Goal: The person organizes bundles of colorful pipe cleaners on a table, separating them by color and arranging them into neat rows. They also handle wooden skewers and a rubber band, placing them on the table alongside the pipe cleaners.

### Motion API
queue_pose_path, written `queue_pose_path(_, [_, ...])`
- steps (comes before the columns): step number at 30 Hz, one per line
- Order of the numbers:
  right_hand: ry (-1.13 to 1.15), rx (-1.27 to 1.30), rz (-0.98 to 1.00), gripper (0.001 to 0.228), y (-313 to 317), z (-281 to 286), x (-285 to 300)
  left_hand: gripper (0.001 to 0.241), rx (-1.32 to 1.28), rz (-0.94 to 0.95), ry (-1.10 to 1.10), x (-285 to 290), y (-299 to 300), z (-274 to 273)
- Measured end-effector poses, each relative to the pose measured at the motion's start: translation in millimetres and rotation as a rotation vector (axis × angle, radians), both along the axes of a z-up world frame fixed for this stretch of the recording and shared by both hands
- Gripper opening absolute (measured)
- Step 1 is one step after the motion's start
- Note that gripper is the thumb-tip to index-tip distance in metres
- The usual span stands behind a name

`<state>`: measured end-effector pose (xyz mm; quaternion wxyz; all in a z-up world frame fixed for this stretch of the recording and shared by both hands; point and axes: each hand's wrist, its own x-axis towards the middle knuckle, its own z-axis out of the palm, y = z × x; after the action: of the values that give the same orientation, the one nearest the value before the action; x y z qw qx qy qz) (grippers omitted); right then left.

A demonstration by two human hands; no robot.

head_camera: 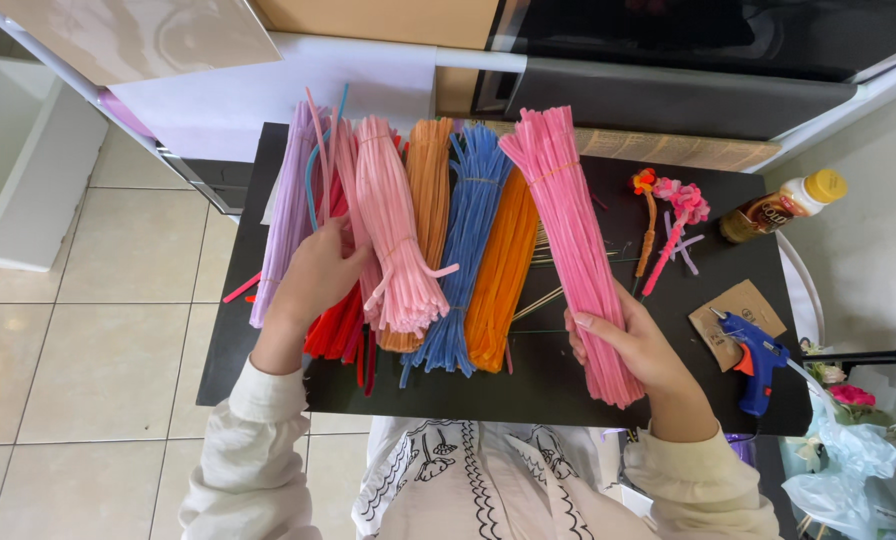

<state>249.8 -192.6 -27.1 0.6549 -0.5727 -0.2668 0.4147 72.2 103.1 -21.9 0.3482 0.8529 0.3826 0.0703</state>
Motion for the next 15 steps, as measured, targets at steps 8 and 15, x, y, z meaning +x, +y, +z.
queue_pose_path(8, [0.047, -0.003, -0.009, 0.052, 0, -6, 0, 0.055, -0.019, 0.038, 0.075, 15, 20, -48])
queue_pose_path(15, [0.044, -0.061, -0.013, 0.052, -1, -5, 2, 0.04, -0.415, 0.153, -0.288, -10, 4, 21])
